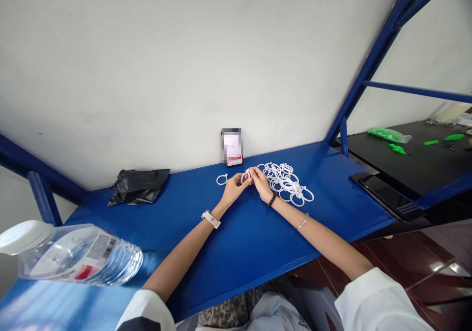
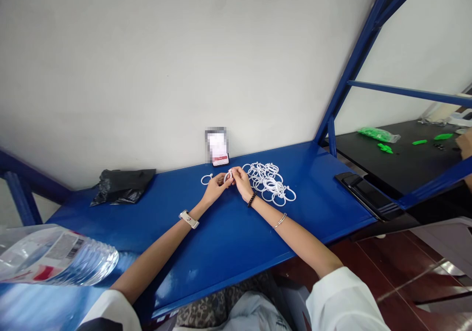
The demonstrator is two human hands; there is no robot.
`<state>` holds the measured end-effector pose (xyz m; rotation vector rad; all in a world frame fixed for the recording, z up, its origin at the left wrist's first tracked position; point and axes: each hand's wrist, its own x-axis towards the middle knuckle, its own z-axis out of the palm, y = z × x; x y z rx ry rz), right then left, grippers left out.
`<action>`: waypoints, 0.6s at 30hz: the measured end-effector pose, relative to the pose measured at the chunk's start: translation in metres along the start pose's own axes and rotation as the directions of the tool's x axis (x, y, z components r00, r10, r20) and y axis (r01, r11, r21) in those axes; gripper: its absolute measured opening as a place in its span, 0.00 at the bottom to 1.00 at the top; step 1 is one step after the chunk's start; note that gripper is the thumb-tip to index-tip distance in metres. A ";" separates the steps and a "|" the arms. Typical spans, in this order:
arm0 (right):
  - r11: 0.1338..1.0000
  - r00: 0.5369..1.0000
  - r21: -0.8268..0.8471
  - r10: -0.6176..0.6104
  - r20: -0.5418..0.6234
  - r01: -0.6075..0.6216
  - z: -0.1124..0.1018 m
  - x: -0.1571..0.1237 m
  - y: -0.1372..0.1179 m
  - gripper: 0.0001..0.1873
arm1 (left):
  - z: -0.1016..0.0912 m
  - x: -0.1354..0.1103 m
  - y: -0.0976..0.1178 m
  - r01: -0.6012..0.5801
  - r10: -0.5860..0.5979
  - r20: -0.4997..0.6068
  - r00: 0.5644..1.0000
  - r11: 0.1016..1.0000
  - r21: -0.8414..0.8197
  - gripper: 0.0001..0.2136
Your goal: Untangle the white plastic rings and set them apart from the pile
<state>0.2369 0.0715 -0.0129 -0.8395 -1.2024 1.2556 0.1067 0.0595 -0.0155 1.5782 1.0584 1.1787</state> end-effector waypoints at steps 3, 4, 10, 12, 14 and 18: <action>1.000 1.000 -0.001 0.022 0.001 -0.022 0.000 0.000 -0.001 0.24 | 0.000 -0.002 0.005 -0.003 0.004 -0.018 1.000 1.000 0.027 0.19; 0.999 0.999 0.004 0.036 0.005 -0.036 0.000 -0.001 -0.002 0.24 | 0.000 -0.003 0.006 -0.010 0.011 -0.026 1.000 0.999 0.041 0.19; 0.995 0.995 0.012 0.098 0.022 -0.098 0.001 -0.001 -0.007 0.25 | 0.000 -0.005 0.015 -0.020 0.024 -0.032 0.999 0.994 0.109 0.20; 0.993 0.993 0.033 0.112 0.032 -0.113 0.000 -0.001 -0.008 0.24 | 0.000 -0.006 0.016 -0.011 0.015 -0.032 0.999 0.994 0.109 0.20; 0.990 0.991 0.062 0.126 0.052 -0.129 -0.001 0.000 -0.009 0.23 | -0.001 -0.006 0.017 -0.012 0.015 -0.030 0.999 0.995 0.099 0.20; 0.982 0.981 0.102 0.143 0.130 -0.157 -0.005 0.001 -0.009 0.22 | -0.001 -0.005 0.014 -0.010 0.011 -0.020 1.000 0.996 0.083 0.21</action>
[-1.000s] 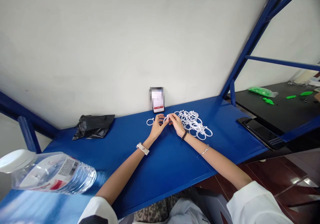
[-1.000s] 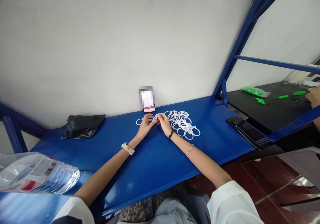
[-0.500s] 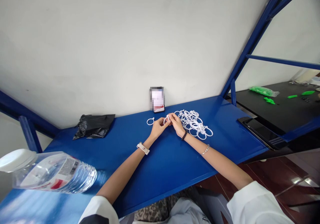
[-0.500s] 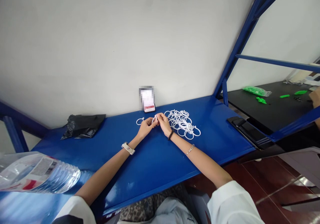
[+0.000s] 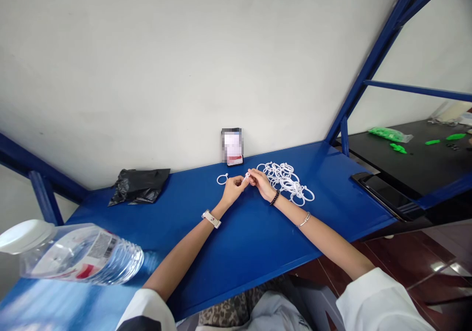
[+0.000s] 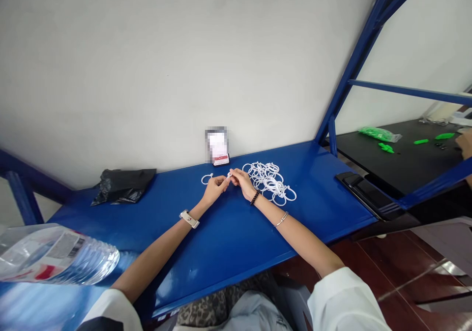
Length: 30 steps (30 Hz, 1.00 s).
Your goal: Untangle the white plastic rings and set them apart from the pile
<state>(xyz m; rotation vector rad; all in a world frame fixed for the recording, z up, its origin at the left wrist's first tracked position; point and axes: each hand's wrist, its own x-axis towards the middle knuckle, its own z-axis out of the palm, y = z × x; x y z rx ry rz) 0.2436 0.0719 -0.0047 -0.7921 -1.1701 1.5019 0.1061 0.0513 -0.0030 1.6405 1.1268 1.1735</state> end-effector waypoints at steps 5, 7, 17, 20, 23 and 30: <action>0.999 0.998 -0.001 0.034 0.060 -0.034 -0.005 0.002 0.001 0.22 | -0.001 0.002 -0.004 0.048 -0.046 0.024 0.999 0.996 -0.077 0.23; 0.999 0.995 -0.009 0.051 0.083 -0.050 -0.006 0.002 0.000 0.21 | -0.002 0.003 -0.005 0.077 -0.074 0.034 0.997 0.991 -0.111 0.24; 0.997 0.990 -0.033 0.080 0.117 -0.076 -0.005 0.000 -0.007 0.23 | -0.003 0.003 -0.006 0.128 -0.121 0.054 0.991 0.976 -0.174 0.24; 0.997 0.990 -0.031 0.075 0.123 -0.072 -0.006 0.000 -0.007 0.23 | -0.003 0.003 -0.008 0.126 -0.119 0.052 0.992 0.975 -0.184 0.24; 0.997 0.989 -0.029 0.073 0.125 -0.070 -0.007 0.001 -0.005 0.22 | -0.003 0.004 -0.010 0.131 -0.124 0.048 0.991 0.973 -0.191 0.24; 0.997 0.991 -0.030 0.069 0.113 -0.066 -0.006 0.000 -0.004 0.23 | -0.002 0.006 -0.013 0.141 -0.137 0.036 0.990 0.972 -0.188 0.25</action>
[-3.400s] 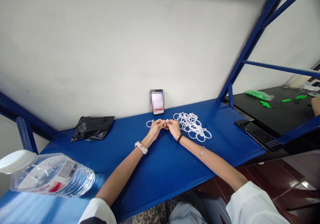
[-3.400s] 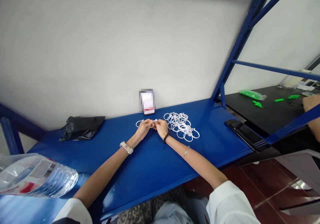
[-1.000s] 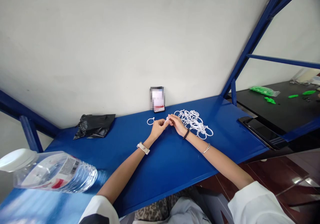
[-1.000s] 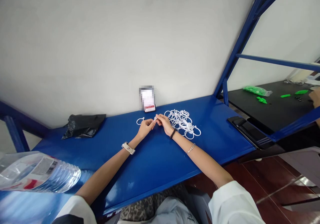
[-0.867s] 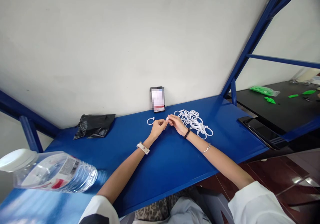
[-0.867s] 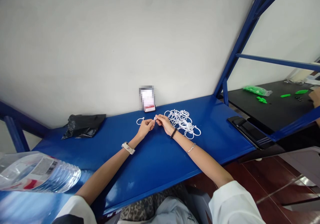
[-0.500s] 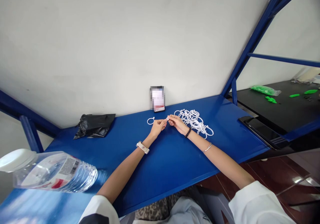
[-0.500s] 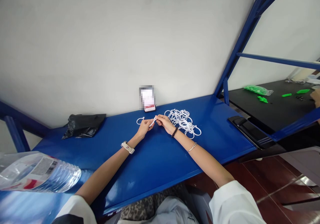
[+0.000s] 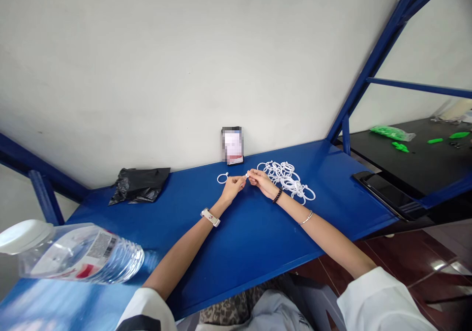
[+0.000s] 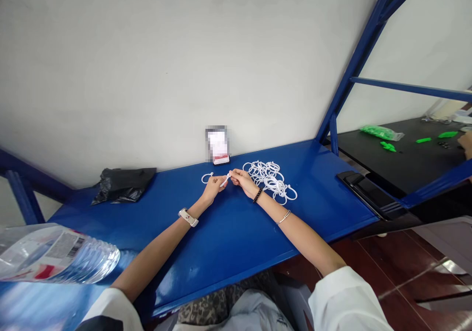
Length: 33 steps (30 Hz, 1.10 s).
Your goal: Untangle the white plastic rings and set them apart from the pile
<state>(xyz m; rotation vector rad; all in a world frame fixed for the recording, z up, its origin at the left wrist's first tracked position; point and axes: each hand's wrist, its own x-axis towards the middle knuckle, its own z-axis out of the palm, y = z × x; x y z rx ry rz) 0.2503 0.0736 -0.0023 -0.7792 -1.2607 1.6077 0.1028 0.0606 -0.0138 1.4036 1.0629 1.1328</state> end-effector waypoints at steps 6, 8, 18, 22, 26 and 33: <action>1.000 0.999 0.002 -0.016 -0.031 0.016 0.004 -0.002 -0.001 0.22 | -0.001 0.000 0.001 -0.014 0.014 0.009 1.000 1.000 -0.007 0.24; 1.000 1.000 0.004 -0.019 -0.024 0.019 0.005 -0.003 -0.001 0.22 | 0.000 -0.001 0.003 -0.032 0.032 0.014 0.999 0.999 0.003 0.24; 0.998 0.993 -0.031 -0.049 -0.104 0.046 0.006 -0.001 0.005 0.17 | 0.003 -0.001 0.001 -0.109 0.107 -0.036 0.994 0.993 -0.039 0.20; 0.984 0.988 -0.157 -0.106 -0.109 0.088 0.005 0.001 0.011 0.18 | 0.002 0.000 0.001 -0.101 0.100 -0.020 0.995 0.992 -0.071 0.18; 0.946 0.972 -0.286 -0.197 -0.130 0.153 0.002 0.004 0.017 0.17 | 0.001 0.002 0.001 -0.114 0.113 -0.016 0.993 0.992 -0.059 0.16; 0.807 0.934 -0.545 -0.339 -0.116 0.225 0.000 0.005 0.019 0.16 | 0.001 0.007 -0.002 -0.109 0.107 -0.044 0.993 0.993 -0.049 0.21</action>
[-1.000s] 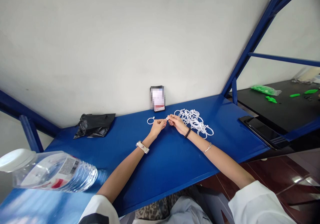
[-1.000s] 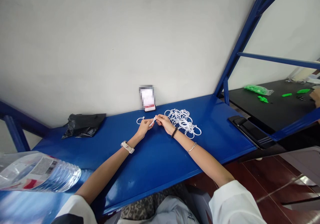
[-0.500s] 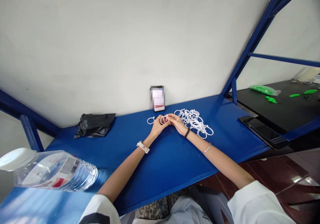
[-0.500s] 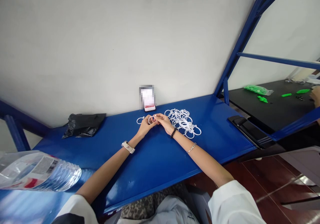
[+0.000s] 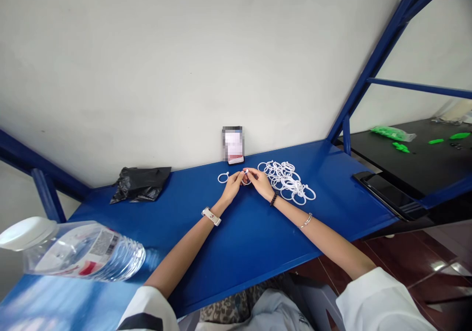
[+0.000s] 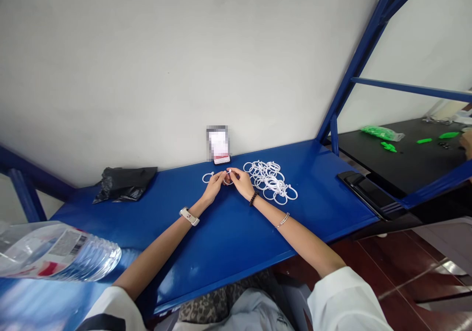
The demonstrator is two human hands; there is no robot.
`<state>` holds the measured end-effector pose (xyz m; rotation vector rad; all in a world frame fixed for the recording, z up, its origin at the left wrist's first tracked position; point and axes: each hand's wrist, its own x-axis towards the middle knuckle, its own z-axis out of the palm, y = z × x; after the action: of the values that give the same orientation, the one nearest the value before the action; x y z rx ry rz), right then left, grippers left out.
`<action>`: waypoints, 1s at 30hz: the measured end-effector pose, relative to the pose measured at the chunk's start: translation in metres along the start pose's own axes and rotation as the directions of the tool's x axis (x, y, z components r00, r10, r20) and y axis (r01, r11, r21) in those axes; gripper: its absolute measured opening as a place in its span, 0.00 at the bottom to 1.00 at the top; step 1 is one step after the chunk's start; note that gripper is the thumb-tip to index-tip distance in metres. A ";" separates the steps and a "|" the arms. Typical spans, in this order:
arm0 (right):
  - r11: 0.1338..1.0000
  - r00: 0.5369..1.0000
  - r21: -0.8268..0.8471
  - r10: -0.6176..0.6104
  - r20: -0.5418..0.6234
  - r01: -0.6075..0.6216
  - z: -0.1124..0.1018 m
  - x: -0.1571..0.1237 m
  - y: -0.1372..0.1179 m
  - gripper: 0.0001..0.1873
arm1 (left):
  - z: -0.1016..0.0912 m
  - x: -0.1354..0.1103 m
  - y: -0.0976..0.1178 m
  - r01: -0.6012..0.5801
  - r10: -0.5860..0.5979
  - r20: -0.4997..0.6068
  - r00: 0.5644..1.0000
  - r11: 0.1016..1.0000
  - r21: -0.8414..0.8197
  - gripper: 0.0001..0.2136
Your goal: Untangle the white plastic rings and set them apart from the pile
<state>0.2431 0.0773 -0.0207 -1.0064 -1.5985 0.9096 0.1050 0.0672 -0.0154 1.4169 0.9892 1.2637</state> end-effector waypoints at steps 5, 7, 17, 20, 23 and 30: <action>0.993 0.997 -0.108 -0.059 -0.040 0.054 0.000 -0.001 -0.003 0.13 | -0.003 -0.001 0.001 0.025 -0.025 0.022 0.999 1.000 0.001 0.22; 0.988 0.997 -0.139 -0.067 -0.034 0.062 -0.001 -0.003 -0.006 0.13 | -0.004 -0.001 0.003 0.053 -0.052 0.049 0.997 0.998 -0.020 0.23; 0.921 0.981 -0.352 -0.190 -0.033 0.167 0.000 -0.007 -0.016 0.11 | -0.003 -0.004 0.010 0.118 -0.110 0.165 0.980 0.992 -0.037 0.22; 0.925 0.984 -0.345 -0.177 -0.023 0.158 0.000 -0.006 -0.014 0.09 | -0.002 -0.005 0.012 0.107 -0.105 0.180 0.978 0.994 -0.004 0.22; 0.923 0.986 -0.355 -0.164 -0.013 0.149 0.000 -0.006 -0.016 0.08 | -0.003 -0.006 0.013 0.099 -0.095 0.187 0.978 0.995 -0.011 0.21; 0.863 0.988 -0.493 -0.152 -0.036 0.115 0.003 -0.009 -0.022 0.06 | -0.005 -0.004 0.011 0.128 -0.102 0.227 0.969 0.986 -0.105 0.22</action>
<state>0.2380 0.0604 -0.0042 -1.2383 -1.8556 0.3644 0.0995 0.0613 -0.0052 1.3543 0.8188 1.0372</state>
